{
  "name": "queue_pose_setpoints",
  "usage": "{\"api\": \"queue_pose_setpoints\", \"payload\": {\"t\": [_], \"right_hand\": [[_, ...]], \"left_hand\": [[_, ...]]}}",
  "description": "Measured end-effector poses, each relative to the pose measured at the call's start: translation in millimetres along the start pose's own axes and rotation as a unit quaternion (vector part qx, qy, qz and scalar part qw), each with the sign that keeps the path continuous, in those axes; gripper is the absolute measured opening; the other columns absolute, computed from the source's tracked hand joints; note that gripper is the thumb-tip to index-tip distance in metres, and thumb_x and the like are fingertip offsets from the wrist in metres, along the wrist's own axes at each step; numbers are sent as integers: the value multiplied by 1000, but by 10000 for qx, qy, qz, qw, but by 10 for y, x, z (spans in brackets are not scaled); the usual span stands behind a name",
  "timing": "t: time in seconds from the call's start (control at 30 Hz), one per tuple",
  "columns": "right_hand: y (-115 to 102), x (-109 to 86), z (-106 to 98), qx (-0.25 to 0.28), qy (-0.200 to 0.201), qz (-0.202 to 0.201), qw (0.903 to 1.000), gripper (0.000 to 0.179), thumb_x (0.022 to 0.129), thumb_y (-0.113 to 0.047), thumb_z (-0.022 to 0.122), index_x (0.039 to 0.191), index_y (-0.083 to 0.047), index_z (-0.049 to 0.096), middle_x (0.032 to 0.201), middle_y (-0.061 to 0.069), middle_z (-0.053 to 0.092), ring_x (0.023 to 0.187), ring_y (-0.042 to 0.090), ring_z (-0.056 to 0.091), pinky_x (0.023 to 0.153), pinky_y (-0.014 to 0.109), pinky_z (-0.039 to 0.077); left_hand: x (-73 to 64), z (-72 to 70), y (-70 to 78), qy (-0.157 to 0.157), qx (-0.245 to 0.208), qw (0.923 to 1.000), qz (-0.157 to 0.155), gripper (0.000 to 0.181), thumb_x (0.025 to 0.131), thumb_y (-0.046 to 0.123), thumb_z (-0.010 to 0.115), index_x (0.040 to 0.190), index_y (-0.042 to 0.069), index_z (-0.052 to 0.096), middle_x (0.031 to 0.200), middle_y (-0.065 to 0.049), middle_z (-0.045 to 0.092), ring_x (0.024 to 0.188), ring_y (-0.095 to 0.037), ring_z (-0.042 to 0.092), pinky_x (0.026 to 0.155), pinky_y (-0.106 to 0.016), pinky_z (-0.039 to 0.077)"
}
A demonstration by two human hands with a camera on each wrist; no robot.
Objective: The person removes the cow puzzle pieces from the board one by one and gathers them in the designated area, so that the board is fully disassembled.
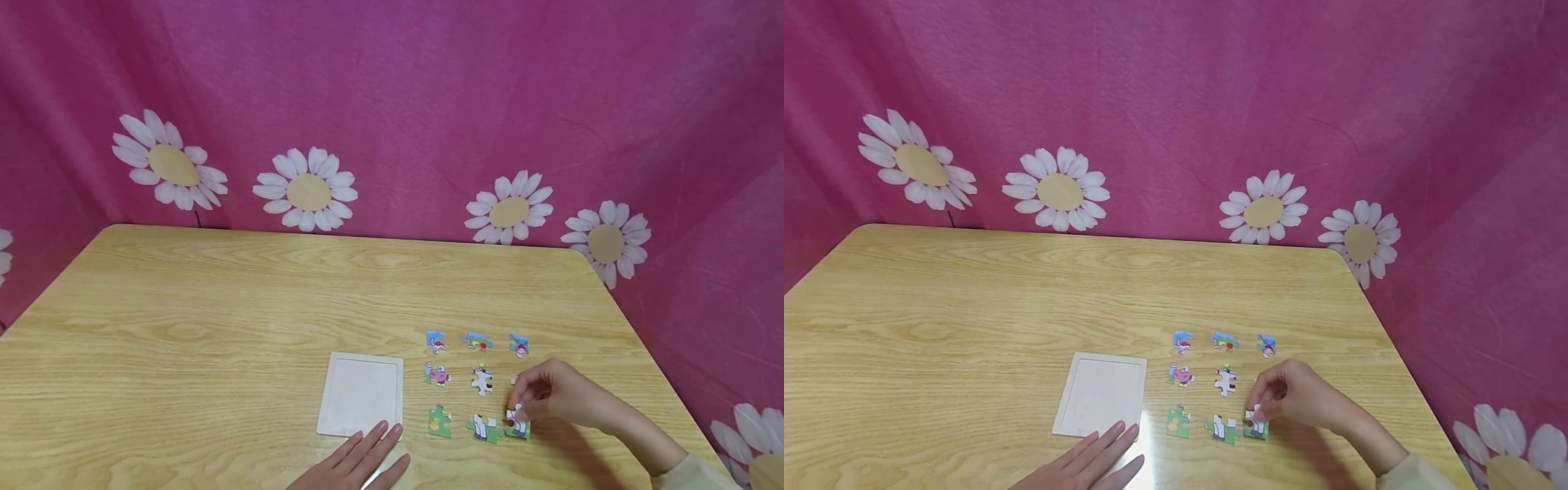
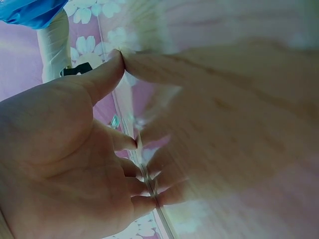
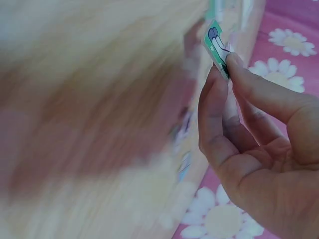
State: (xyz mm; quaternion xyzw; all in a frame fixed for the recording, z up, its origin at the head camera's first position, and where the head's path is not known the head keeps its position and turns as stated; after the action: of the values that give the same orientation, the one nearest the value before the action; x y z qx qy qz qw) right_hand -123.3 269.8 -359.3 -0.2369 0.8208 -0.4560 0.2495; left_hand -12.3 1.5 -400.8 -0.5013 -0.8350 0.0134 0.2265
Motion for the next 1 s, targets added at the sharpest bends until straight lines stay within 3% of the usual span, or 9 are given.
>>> {"api": "queue_pose_setpoints", "payload": {"t": [0.27,0.5,0.73,0.83,0.87,0.93,1.0], "right_hand": [[139,-143,-34,-643,208,-146,9976,9,77,-1,79,80,-1,71,74,-2,68,67,0,58,58,25,52],[116,-161,-41,-1569,654,-194,9853,15,75,-8,83,78,-10,69,75,-10,66,65,-1,58,56,25,52],[112,-178,-32,-1652,770,-120,9832,16,75,-8,84,78,-10,68,73,-11,64,63,-1,57,54,24,51],[54,-196,-89,-1588,862,-378,9828,14,76,-2,81,80,-7,69,75,-6,67,65,0,60,54,25,52],[26,-210,-137,-1631,973,-498,9805,13,77,0,80,82,-6,70,76,-5,68,65,1,60,54,25,52],[-45,-251,-272,-1881,1357,-795,9695,14,78,3,78,87,-5,71,80,0,70,69,2,62,57,24,53],[-105,-307,-443,-2385,1871,-1038,9473,20,77,3,78,95,-4,72,88,4,72,76,5,65,62,20,52]], "left_hand": [[-8,-14,-1,54,51,10000,-11,66,99,63,34,146,18,40,151,-10,39,137,-19,40,118,-29,4],[-17,-5,0,126,158,9998,-8,65,99,63,32,146,18,39,151,-10,38,137,-19,40,118,-29,7],[-35,7,2,173,158,9997,-4,66,100,62,31,148,17,37,151,-9,38,137,-19,40,117,-29,12],[-19,-25,-32,-104,-209,9997,-40,68,101,60,30,151,15,36,154,-12,35,139,-22,38,117,-27,4],[-4,-52,-65,-266,-374,9989,-95,68,101,60,29,152,15,35,155,-12,33,140,-23,36,117,-27,2],[28,-147,-178,-546,-633,9963,-221,74,100,62,29,154,12,32,158,-15,27,142,-27,32,118,-31,10],[51,-277,-371,-740,-963,9910,-558,78,98,64,34,155,11,27,160,-16,19,144,-32,26,116,-41,20]]}}
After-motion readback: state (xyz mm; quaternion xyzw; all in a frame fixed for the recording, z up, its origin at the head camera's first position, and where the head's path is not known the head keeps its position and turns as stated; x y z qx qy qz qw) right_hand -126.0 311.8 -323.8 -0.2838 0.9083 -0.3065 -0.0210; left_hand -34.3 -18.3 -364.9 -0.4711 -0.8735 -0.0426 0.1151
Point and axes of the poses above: each hand's wrist, its own x-axis towards the middle knuckle, its own z-axis out of the palm, y = z × x, the point moved 7 cm from there along x, towards the middle knuckle
